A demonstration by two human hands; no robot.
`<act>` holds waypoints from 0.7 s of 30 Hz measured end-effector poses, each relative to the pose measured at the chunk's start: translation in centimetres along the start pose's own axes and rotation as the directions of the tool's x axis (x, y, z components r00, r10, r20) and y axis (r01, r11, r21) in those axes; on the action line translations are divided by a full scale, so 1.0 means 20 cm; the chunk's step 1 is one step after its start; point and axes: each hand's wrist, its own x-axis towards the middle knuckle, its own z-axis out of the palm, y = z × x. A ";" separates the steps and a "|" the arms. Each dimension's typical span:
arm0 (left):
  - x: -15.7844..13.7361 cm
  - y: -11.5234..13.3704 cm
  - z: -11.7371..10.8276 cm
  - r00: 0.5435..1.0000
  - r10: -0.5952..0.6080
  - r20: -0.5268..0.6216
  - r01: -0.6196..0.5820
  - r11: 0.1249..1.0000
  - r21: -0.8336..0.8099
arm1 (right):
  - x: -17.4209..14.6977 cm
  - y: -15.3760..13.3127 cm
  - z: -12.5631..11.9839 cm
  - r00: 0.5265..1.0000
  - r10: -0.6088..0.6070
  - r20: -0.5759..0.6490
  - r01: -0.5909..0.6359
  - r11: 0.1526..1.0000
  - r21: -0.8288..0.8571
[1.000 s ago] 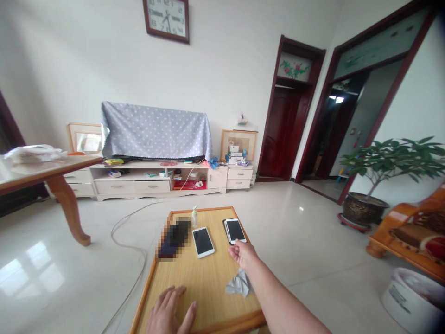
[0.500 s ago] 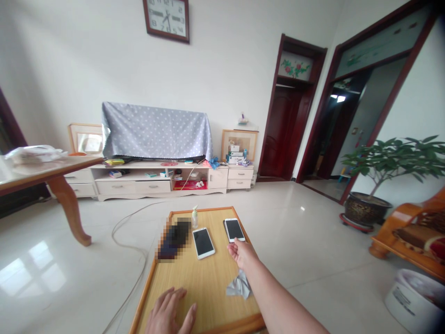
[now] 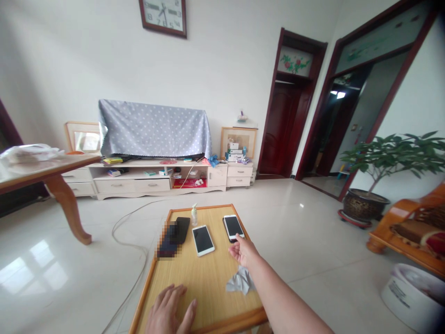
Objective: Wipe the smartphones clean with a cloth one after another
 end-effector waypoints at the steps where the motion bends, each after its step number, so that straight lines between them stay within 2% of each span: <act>1: 0.00 0.00 0.00 1.000 -0.007 0.003 0.007 1.000 -0.002 | -0.02 0.01 -0.01 1.000 -0.020 -0.005 0.020 0.999 -0.037; 4: -0.01 0.02 -0.01 0.999 -0.031 0.019 0.032 0.999 -0.012 | -0.10 0.02 0.00 0.992 -0.124 -0.004 0.121 0.977 -0.173; 7: -0.02 0.03 -0.01 0.998 -0.053 0.030 0.053 0.998 -0.024 | -0.17 0.03 0.06 0.964 -0.259 0.062 0.265 0.908 -0.325; 11: -0.02 0.03 -0.02 0.997 -0.067 0.039 0.068 0.997 -0.044 | -0.23 0.07 0.22 0.913 -0.370 0.175 0.403 0.743 -0.534; 15: -0.03 0.04 -0.03 0.995 -0.083 0.054 0.085 0.995 -0.046 | -0.26 0.15 0.38 0.865 -0.432 0.255 0.482 0.569 -0.666; 17: -0.03 0.04 -0.04 0.994 -0.087 0.065 0.090 0.995 -0.045 | -0.26 0.19 0.45 0.833 -0.461 0.307 0.507 0.414 -0.755; 20: -0.03 0.04 -0.05 0.992 -0.098 0.080 0.101 0.994 -0.045 | -0.26 0.23 0.53 0.791 -0.479 0.381 0.473 0.085 -0.877; 21: -0.03 0.04 -0.05 0.991 -0.101 0.084 0.105 0.993 -0.046 | -0.25 0.24 0.54 0.786 -0.479 0.391 0.453 0.016 -0.891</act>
